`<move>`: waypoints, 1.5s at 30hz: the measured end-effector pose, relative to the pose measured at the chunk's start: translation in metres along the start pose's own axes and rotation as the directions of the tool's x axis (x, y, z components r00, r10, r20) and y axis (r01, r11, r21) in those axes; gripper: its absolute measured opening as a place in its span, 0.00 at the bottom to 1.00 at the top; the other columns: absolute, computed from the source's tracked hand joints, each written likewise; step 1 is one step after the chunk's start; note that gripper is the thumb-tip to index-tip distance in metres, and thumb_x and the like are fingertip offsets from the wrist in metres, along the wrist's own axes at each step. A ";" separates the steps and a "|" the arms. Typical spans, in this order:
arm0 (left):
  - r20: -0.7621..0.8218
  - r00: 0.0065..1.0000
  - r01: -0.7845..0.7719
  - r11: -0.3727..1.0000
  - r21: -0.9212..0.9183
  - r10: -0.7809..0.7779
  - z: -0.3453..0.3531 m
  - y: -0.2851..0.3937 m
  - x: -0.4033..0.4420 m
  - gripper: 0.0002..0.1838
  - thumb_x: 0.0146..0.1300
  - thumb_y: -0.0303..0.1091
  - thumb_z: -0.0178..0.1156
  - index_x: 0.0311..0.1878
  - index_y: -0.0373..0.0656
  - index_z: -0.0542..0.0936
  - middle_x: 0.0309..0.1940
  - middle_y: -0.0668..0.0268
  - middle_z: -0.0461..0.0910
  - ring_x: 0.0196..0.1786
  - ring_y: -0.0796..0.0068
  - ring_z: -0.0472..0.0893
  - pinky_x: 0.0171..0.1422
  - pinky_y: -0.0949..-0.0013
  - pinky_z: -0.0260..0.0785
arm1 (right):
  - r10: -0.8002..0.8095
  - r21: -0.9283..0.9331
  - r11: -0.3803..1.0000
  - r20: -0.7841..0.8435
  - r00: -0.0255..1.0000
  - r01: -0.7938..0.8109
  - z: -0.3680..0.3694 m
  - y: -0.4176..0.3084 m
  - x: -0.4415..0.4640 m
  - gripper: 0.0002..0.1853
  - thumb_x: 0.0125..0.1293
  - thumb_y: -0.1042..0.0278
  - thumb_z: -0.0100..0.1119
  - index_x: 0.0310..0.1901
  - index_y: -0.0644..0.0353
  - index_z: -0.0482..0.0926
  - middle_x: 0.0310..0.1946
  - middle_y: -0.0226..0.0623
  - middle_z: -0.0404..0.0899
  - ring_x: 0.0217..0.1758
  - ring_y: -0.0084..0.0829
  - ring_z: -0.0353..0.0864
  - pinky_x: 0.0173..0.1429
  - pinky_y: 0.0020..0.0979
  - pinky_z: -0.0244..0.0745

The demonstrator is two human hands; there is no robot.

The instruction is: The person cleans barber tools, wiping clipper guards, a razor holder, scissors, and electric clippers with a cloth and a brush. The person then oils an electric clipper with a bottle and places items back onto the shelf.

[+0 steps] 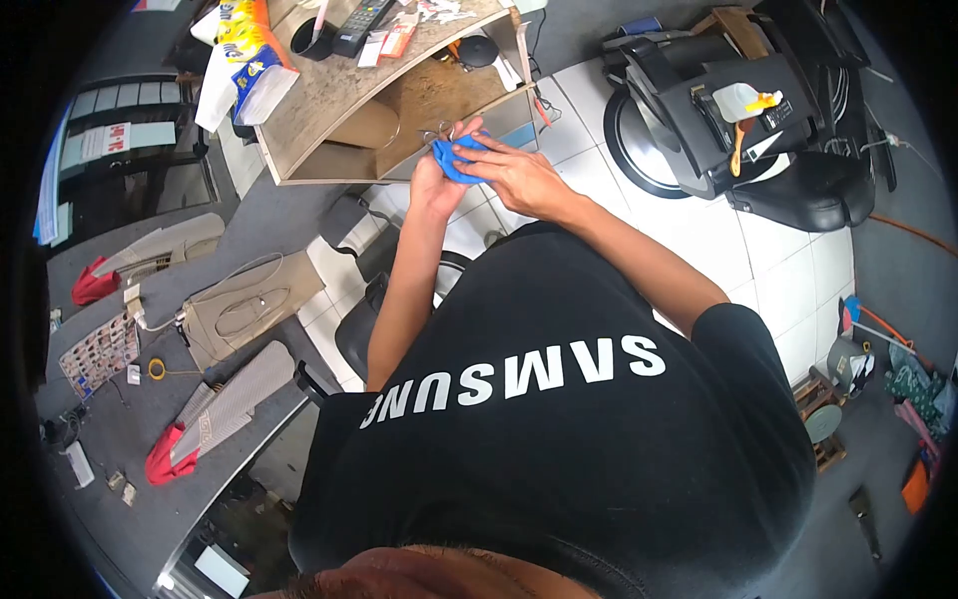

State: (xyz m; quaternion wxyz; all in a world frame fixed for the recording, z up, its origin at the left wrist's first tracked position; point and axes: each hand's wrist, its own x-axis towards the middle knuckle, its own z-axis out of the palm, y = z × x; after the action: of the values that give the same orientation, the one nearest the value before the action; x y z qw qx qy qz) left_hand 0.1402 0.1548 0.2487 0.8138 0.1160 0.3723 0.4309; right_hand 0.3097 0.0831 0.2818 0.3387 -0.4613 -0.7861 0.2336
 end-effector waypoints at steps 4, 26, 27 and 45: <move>0.003 0.994 -0.111 0.991 0.074 0.111 -0.006 0.002 -0.011 0.23 0.85 0.46 0.40 0.64 0.35 0.68 0.72 0.43 0.71 0.76 0.48 0.70 0.79 0.50 0.66 | 0.014 -0.001 1.000 0.212 0.977 -0.014 -0.017 -0.001 -0.018 0.27 0.62 0.84 0.54 0.59 0.45 0.84 0.69 0.19 0.78 0.77 0.34 0.72 0.48 0.36 0.86; 0.021 0.991 -0.132 0.926 0.352 0.134 0.014 0.006 -0.007 0.24 0.78 0.50 0.58 0.62 0.40 0.80 0.57 0.62 0.86 0.60 0.72 0.81 0.66 0.64 0.74 | 0.574 0.759 0.255 0.379 0.726 -0.599 0.016 -0.008 0.023 0.16 0.79 0.55 0.59 0.54 0.59 0.83 0.39 0.29 0.83 0.40 0.21 0.80 0.45 0.29 0.78; 0.012 0.990 -0.135 0.929 0.344 0.140 0.016 0.006 -0.010 0.24 0.78 0.50 0.59 0.62 0.38 0.80 0.56 0.61 0.86 0.60 0.72 0.82 0.66 0.64 0.74 | 0.563 0.757 0.248 0.395 0.726 -0.604 0.014 -0.007 0.021 0.16 0.79 0.54 0.59 0.54 0.59 0.83 0.39 0.28 0.82 0.40 0.21 0.79 0.44 0.29 0.77; 0.008 0.978 -0.187 0.864 0.467 0.208 0.002 0.032 -0.064 0.13 0.69 0.28 0.69 0.53 0.34 0.83 0.41 0.58 0.88 0.35 0.74 0.84 0.45 0.70 0.81 | 0.406 0.481 0.721 0.289 0.867 -0.498 -0.068 0.011 0.018 0.16 0.66 0.60 0.72 0.50 0.60 0.86 0.33 0.30 0.84 0.37 0.23 0.80 0.44 0.32 0.77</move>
State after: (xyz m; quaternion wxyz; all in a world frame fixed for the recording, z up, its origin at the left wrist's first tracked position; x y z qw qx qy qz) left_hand 0.0993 0.1242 0.2987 0.7056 0.3361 0.4682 0.4123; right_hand 0.3609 0.1079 0.3254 0.3218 -0.5041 -0.5754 0.5579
